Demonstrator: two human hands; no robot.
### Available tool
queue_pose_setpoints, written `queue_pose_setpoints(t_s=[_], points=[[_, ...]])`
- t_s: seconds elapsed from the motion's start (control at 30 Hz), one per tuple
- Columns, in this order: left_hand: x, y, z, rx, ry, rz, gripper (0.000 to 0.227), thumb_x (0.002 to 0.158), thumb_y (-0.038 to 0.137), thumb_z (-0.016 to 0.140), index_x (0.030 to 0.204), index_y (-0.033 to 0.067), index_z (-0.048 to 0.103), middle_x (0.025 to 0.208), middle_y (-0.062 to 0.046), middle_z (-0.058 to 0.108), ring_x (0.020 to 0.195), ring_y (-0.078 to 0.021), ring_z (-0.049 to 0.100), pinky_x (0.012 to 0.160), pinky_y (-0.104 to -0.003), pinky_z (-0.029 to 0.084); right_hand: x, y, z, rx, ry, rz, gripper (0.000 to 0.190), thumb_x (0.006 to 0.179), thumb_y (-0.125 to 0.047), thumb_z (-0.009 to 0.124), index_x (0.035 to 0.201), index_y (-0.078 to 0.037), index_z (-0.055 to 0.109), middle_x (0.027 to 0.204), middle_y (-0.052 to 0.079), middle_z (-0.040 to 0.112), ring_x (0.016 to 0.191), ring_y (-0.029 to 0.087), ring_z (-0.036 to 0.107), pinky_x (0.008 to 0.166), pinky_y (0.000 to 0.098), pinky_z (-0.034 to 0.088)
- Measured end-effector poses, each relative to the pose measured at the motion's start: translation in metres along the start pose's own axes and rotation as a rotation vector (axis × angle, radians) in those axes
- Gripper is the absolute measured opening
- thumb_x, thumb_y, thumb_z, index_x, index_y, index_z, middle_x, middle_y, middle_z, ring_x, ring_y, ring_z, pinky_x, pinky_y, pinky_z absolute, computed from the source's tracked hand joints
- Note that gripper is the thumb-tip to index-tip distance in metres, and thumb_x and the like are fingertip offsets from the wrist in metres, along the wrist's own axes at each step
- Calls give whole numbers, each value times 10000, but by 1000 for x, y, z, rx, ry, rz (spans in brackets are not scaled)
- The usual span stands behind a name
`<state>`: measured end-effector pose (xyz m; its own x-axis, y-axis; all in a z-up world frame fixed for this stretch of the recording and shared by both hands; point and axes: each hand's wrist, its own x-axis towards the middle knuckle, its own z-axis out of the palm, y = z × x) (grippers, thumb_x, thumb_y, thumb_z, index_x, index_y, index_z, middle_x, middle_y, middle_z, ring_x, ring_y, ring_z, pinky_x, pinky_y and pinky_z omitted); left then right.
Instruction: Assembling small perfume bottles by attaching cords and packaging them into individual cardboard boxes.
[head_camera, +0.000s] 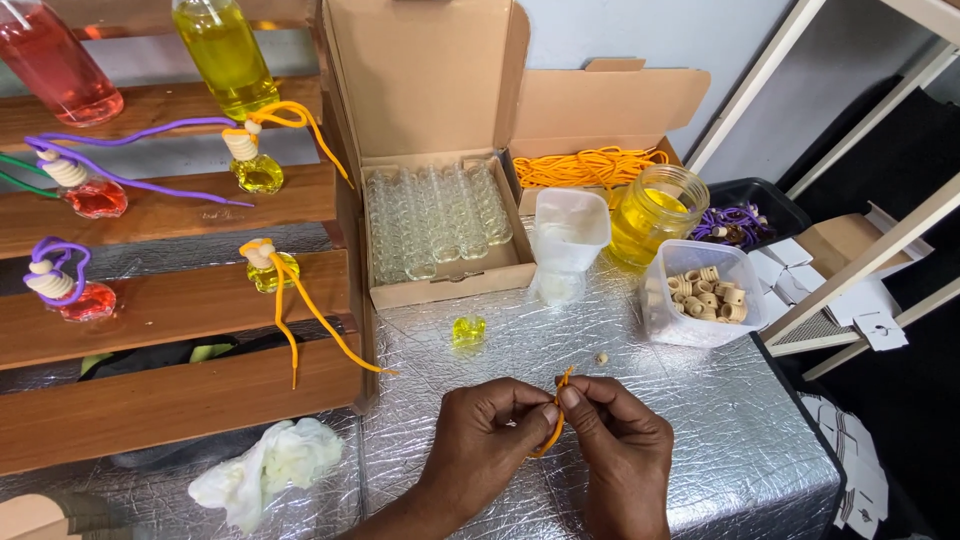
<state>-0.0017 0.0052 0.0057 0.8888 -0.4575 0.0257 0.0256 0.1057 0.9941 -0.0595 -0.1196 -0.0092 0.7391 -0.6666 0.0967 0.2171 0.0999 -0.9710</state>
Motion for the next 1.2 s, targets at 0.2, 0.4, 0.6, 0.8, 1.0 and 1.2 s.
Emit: queue_pose_setpoints(t_s=[0.2,0.4,0.6,0.8,1.0,1.2], points=[[-1,0,-1,84,1,19,53,870,95,791,842,58,816,694,-12,781,624,-56,680,570,-236,585,1,6,-3,55,-19,45,142,811,80,780,950,55,799,866,109,767,832,178,680,778,299,555],[-2,-2,0,180,2,150,106,862,71,786,757,91,780,626,34,712,575,-17,558,529,-239,498,-2,-7,-1,-80,-113,51,59,915,-32,719,884,5,755,736,76,683,693,166,608,648,312,516],[14,9,-19,249,-389,134,301,1015,277,571,1197,112,745,1076,2,812,983,-83,732,853,-250,542,-2,-17,-8,-3,-38,-50,65,963,-122,669,973,-61,687,867,23,628,835,160,541,850,336,429],[18,-18,-22,400,-637,189,134,939,229,742,914,97,744,818,-15,695,770,-161,638,706,-333,475,10,-47,-20,204,-162,-226,104,1053,-196,570,1083,-100,597,909,130,762,1028,352,754,1119,579,531],[6,-20,-13,494,-760,343,328,1093,299,480,1059,66,708,947,-93,730,865,-261,675,759,-402,509,24,-75,-51,385,-65,-247,98,1113,-156,527,1036,-140,586,748,-4,533,521,60,438,533,230,437],[1,-10,-7,760,-818,436,199,1096,165,499,1044,35,641,895,-127,674,778,-339,625,683,-479,483,34,-60,-65,125,133,-237,101,1106,-69,513,1053,-112,587,747,37,540,507,94,396,441,215,315]])
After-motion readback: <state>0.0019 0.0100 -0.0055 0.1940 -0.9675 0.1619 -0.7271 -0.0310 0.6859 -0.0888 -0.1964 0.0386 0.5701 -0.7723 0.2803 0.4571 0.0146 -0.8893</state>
